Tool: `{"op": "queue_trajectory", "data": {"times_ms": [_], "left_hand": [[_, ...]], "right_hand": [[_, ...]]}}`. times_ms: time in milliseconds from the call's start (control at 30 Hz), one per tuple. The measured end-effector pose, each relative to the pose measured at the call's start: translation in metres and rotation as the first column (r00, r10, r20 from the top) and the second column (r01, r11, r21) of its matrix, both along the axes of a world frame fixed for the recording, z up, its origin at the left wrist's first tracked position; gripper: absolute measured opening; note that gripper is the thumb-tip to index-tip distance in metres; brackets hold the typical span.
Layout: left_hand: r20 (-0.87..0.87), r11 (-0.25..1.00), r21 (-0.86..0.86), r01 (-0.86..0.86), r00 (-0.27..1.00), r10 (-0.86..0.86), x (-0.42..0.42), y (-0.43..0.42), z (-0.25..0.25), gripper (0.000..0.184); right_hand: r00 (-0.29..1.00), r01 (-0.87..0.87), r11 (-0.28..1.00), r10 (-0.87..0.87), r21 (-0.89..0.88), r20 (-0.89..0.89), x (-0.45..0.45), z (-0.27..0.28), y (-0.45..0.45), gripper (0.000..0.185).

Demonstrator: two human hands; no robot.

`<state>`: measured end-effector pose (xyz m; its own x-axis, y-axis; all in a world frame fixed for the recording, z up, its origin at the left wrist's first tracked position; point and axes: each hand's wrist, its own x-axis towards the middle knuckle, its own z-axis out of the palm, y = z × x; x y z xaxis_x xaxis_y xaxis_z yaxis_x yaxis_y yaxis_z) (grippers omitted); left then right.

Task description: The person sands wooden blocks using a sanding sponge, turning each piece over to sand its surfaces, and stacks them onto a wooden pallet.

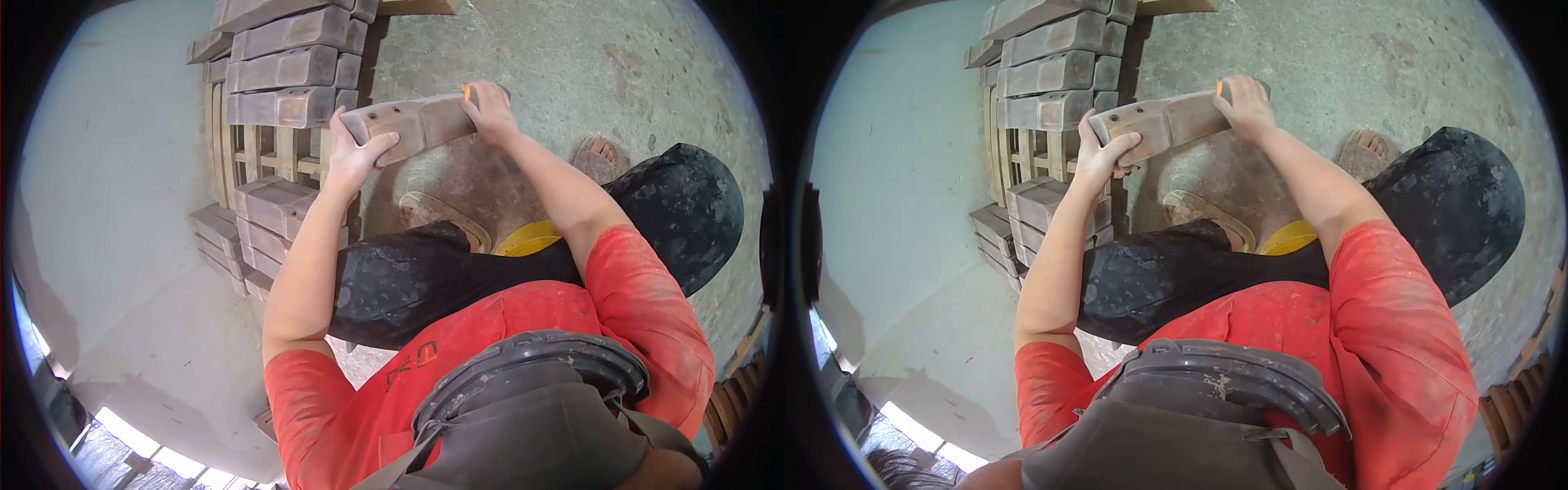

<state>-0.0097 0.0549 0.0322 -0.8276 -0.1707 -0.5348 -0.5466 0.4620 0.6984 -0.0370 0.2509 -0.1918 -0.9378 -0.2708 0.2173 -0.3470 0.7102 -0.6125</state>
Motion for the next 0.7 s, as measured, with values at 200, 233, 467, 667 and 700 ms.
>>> {"op": "queue_trajectory", "data": {"times_ms": [200,233,467,667,700], "left_hand": [[0.108,0.999,0.051,-0.016,0.994,0.011,-0.014,-0.004,0.003,0.111],[0.080,0.996,0.026,0.084,0.993,-0.086,-0.013,-0.006,0.005,0.114],[-0.295,0.888,-0.271,0.372,0.846,-0.444,-0.009,-0.034,-0.027,0.115],[-0.317,0.824,-0.405,0.397,0.784,-0.533,-0.014,-0.014,-0.027,0.109],[-0.366,0.792,-0.429,0.435,0.718,-0.593,-0.015,-0.011,-0.025,0.111]], "right_hand": [[0.988,-0.015,0.906,-0.051,-0.423,-0.145,0.026,0.114,-0.059,0.054],[0.992,-0.085,0.901,0.038,-0.425,-0.118,0.016,0.096,-0.047,0.058],[0.882,0.376,0.778,-0.133,-0.503,0.452,-0.017,-0.062,0.022,0.065],[0.429,0.678,0.720,-0.223,-0.149,0.875,0.003,-0.048,0.022,0.063],[0.430,0.684,0.716,-0.242,-0.139,0.870,0.010,-0.032,0.025,0.063]]}}
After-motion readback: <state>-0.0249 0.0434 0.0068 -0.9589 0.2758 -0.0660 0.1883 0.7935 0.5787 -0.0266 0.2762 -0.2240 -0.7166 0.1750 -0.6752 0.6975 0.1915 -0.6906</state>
